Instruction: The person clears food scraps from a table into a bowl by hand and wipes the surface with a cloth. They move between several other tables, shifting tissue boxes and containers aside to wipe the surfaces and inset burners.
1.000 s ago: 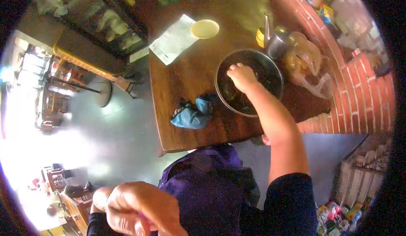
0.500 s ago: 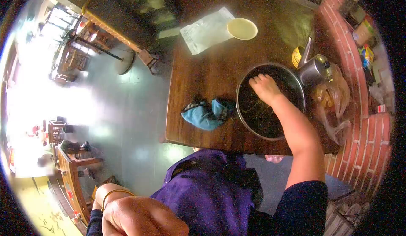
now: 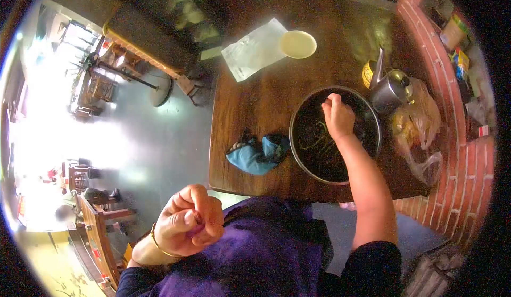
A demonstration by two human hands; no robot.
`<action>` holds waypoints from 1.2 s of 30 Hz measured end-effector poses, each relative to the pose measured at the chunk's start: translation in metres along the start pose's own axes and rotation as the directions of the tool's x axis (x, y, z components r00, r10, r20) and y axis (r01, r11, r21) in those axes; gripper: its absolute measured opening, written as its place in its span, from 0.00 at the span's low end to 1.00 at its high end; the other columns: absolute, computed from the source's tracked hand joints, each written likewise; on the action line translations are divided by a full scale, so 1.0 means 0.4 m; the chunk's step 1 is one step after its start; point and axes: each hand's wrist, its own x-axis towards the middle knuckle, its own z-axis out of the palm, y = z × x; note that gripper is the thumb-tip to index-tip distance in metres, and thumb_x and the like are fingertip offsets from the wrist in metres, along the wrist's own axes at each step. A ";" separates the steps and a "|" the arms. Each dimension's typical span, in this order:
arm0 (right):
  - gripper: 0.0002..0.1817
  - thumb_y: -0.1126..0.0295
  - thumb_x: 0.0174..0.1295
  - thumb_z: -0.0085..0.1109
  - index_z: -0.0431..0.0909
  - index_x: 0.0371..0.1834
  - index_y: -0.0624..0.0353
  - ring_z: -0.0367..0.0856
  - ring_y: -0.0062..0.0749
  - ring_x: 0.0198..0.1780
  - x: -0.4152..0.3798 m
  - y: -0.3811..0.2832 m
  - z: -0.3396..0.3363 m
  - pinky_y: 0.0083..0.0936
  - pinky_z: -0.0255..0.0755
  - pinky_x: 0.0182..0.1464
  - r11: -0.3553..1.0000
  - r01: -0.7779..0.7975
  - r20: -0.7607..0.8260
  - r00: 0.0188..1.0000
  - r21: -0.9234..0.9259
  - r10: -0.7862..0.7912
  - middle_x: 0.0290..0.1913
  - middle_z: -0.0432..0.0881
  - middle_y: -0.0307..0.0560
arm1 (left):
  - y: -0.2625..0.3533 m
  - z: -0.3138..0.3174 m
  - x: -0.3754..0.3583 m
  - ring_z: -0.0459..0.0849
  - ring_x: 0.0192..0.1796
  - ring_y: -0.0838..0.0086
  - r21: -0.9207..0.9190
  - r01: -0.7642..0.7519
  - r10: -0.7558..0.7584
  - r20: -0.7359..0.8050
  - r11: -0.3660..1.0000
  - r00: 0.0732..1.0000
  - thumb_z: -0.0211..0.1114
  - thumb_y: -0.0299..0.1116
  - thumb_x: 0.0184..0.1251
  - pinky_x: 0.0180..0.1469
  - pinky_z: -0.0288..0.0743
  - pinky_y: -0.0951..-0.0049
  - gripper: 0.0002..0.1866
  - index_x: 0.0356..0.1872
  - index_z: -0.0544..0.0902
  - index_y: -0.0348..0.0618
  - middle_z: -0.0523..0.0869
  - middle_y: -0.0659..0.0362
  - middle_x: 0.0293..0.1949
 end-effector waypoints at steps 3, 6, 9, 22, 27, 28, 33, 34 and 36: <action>0.11 0.68 0.70 0.56 0.75 0.52 0.56 0.84 0.43 0.39 0.011 -0.058 -0.014 0.36 0.76 0.42 0.951 0.085 -0.228 0.973 0.297 -0.015 0.43 0.84 0.52 | -0.003 -0.036 -0.009 0.68 0.20 0.76 0.138 0.007 0.022 -0.205 0.990 0.979 0.64 0.34 0.70 0.24 0.64 0.76 0.09 0.38 0.75 0.41 0.79 0.50 0.30; 0.14 0.76 0.70 0.51 0.79 0.56 0.57 0.74 0.25 0.35 -0.010 -0.252 -0.145 0.23 0.73 0.41 0.782 -0.042 0.023 0.999 0.622 0.035 0.42 0.78 0.43 | -0.018 -0.097 0.005 0.69 0.22 0.75 0.159 0.020 0.046 -0.402 0.987 0.914 0.60 0.33 0.70 0.24 0.64 0.77 0.06 0.40 0.76 0.42 0.80 0.50 0.34; 0.17 0.76 0.66 0.58 0.80 0.59 0.58 0.78 0.26 0.38 -0.079 -0.445 -0.265 0.24 0.74 0.44 0.652 0.204 0.055 0.933 0.731 -0.355 0.41 0.81 0.44 | -0.056 -0.191 0.023 0.71 0.27 0.74 -0.032 0.046 -0.054 -0.367 0.998 0.929 0.57 0.37 0.72 0.24 0.64 0.78 0.08 0.43 0.78 0.45 0.80 0.53 0.38; 0.12 0.69 0.51 0.76 0.79 0.34 0.54 0.80 0.40 0.37 -0.199 -0.624 -0.288 0.32 0.72 0.39 0.335 0.149 0.069 0.826 0.930 -0.559 0.33 0.79 0.42 | -0.103 -0.173 -0.055 0.74 0.28 0.84 0.143 0.007 0.034 -0.282 0.990 0.959 0.68 0.42 0.71 0.27 0.65 0.83 0.16 0.50 0.80 0.41 0.83 0.64 0.34; 0.07 0.71 0.59 0.71 0.80 0.33 0.56 0.80 0.34 0.36 -0.190 -0.636 -0.279 0.28 0.72 0.38 0.239 -0.172 0.285 0.744 0.956 -0.605 0.33 0.81 0.42 | -0.085 -0.186 -0.088 0.74 0.28 0.84 0.144 0.035 0.003 -0.257 0.989 0.966 0.71 0.41 0.68 0.28 0.65 0.84 0.17 0.48 0.82 0.39 0.83 0.63 0.35; 0.06 0.71 0.61 0.69 0.80 0.33 0.56 0.81 0.33 0.36 -0.192 -0.636 -0.269 0.28 0.73 0.38 0.238 -0.230 0.328 0.737 0.944 -0.591 0.33 0.82 0.42 | -0.085 -0.194 -0.095 0.73 0.28 0.84 0.149 0.043 -0.004 -0.249 0.988 0.969 0.71 0.41 0.68 0.28 0.65 0.84 0.17 0.47 0.82 0.38 0.83 0.63 0.35; 0.13 0.58 0.64 0.65 0.84 0.48 0.50 0.80 0.40 0.52 -0.222 -0.598 -0.067 0.40 0.72 0.54 0.684 0.142 0.314 0.809 0.715 -0.497 0.49 0.83 0.46 | -0.040 -0.082 -0.134 0.76 0.29 0.76 0.267 -0.056 0.111 -0.198 0.962 0.974 0.72 0.43 0.66 0.29 0.68 0.75 0.17 0.41 0.81 0.38 0.82 0.58 0.32; 0.17 0.57 0.62 0.67 0.83 0.53 0.46 0.77 0.43 0.61 -0.229 -0.585 -0.012 0.48 0.68 0.63 0.784 0.442 0.234 0.785 0.437 -0.574 0.58 0.81 0.47 | -0.016 -0.029 -0.140 0.76 0.28 0.73 0.338 -0.092 0.155 -0.165 0.937 0.974 0.72 0.43 0.67 0.29 0.70 0.72 0.17 0.37 0.81 0.38 0.81 0.56 0.31; 0.25 0.54 0.57 0.68 0.80 0.60 0.35 0.63 0.49 0.74 -0.279 -0.522 0.096 0.63 0.50 0.74 0.828 0.519 0.437 0.707 0.212 -0.556 0.71 0.71 0.46 | 0.037 0.044 -0.143 0.80 0.29 0.65 0.396 -0.229 0.153 0.213 0.889 0.965 0.70 0.41 0.68 0.29 0.72 0.67 0.16 0.35 0.83 0.34 0.82 0.49 0.29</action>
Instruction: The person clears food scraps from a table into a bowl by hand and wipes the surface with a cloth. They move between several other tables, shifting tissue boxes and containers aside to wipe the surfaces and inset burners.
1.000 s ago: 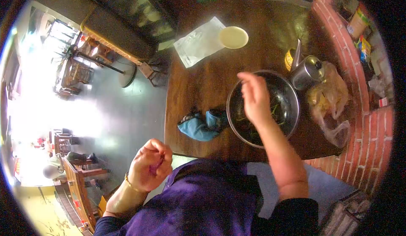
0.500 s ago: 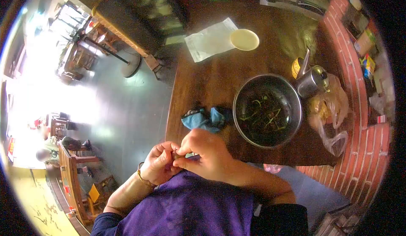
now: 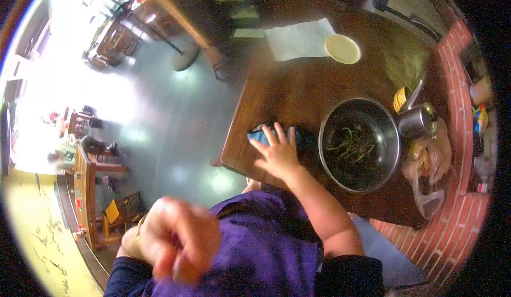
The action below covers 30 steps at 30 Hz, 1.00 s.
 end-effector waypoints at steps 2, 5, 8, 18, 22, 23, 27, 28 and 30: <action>0.24 0.57 0.60 0.65 0.78 0.62 0.32 0.61 0.51 0.75 -0.005 0.069 0.100 0.66 0.48 0.74 0.993 0.047 0.191 0.981 -0.104 -0.027 0.74 0.67 0.41 | 0.024 0.035 -0.002 0.79 0.29 0.70 -0.104 -0.056 0.069 0.125 0.993 0.990 0.71 0.38 0.68 0.31 0.71 0.71 0.16 0.42 0.85 0.30 0.83 0.53 0.32; 0.20 0.60 0.64 0.61 0.79 0.61 0.34 0.63 0.48 0.73 0.057 0.126 0.151 0.65 0.52 0.72 0.981 -0.142 0.110 0.982 -0.128 0.157 0.72 0.68 0.40 | 0.008 0.075 -0.026 0.80 0.27 0.71 -0.194 -0.137 0.169 0.158 0.971 0.973 0.75 0.39 0.64 0.26 0.71 0.74 0.19 0.43 0.87 0.29 0.83 0.55 0.30; 0.20 0.59 0.66 0.59 0.79 0.61 0.36 0.64 0.48 0.73 0.138 0.170 0.125 0.65 0.51 0.73 0.912 -0.384 -0.002 0.922 -0.145 0.388 0.72 0.69 0.41 | -0.012 0.092 -0.063 0.82 0.27 0.71 -0.222 -0.183 0.218 0.147 0.958 0.965 0.75 0.40 0.63 0.26 0.73 0.73 0.20 0.44 0.87 0.29 0.82 0.56 0.30; 0.29 0.56 0.59 0.62 0.70 0.66 0.39 0.71 0.49 0.63 0.038 0.064 0.090 0.67 0.66 0.57 0.812 -0.485 -0.040 0.865 -0.326 0.501 0.68 0.72 0.41 | -0.009 -0.164 -0.324 0.80 0.35 0.78 -0.031 0.094 -0.097 -0.512 0.995 0.854 0.68 0.33 0.70 0.41 0.75 0.77 0.17 0.55 0.82 0.33 0.85 0.61 0.38; 0.28 0.60 0.58 0.63 0.73 0.64 0.44 0.75 0.49 0.58 -0.007 -0.005 0.109 0.57 0.73 0.52 0.791 -0.492 -0.101 0.865 -0.365 0.491 0.61 0.75 0.44 | -0.193 -0.488 -0.594 0.65 0.21 0.86 -0.120 0.133 -0.162 -0.912 0.984 0.377 0.62 0.31 0.74 0.22 0.57 0.82 0.14 0.55 0.81 0.34 0.71 0.70 0.23; 0.28 0.60 0.57 0.63 0.73 0.63 0.45 0.76 0.49 0.56 -0.012 -0.021 0.123 0.55 0.74 0.51 0.791 -0.496 -0.119 0.864 -0.357 0.488 0.60 0.76 0.44 | -0.240 -0.552 -0.692 0.65 0.21 0.86 -0.187 0.125 -0.211 -0.952 0.974 0.221 0.64 0.33 0.73 0.21 0.57 0.82 0.13 0.52 0.82 0.37 0.71 0.71 0.23; 0.27 0.63 0.54 0.63 0.75 0.61 0.47 0.78 0.52 0.49 -0.007 -0.160 0.221 0.49 0.77 0.44 0.796 -0.450 -0.139 0.891 -0.405 0.433 0.53 0.77 0.47 | -0.591 -0.734 -1.292 0.68 0.16 0.82 -0.333 0.149 -0.311 -0.938 0.931 -0.150 0.76 0.41 0.61 0.16 0.59 0.77 0.14 0.42 0.85 0.46 0.73 0.69 0.19; 0.27 0.63 0.54 0.63 0.75 0.61 0.47 0.78 0.52 0.49 0.006 -0.216 0.262 0.50 0.78 0.44 0.826 -0.408 -0.129 0.912 -0.388 0.390 0.52 0.77 0.48 | -0.659 -0.737 -1.417 0.69 0.16 0.79 -0.420 0.242 -0.342 -0.889 0.875 -0.306 0.76 0.39 0.59 0.16 0.60 0.74 0.13 0.41 0.85 0.46 0.74 0.68 0.19; 0.27 0.64 0.53 0.63 0.75 0.61 0.45 0.79 0.51 0.50 0.070 -0.366 0.319 0.50 0.78 0.47 0.879 -0.364 -0.012 0.925 -0.307 0.379 0.54 0.78 0.46 | -0.827 -0.747 -1.714 0.73 0.18 0.74 -0.567 0.294 -0.438 -0.803 0.769 -0.403 0.71 0.29 0.58 0.19 0.64 0.69 0.02 0.30 0.86 0.44 0.77 0.64 0.19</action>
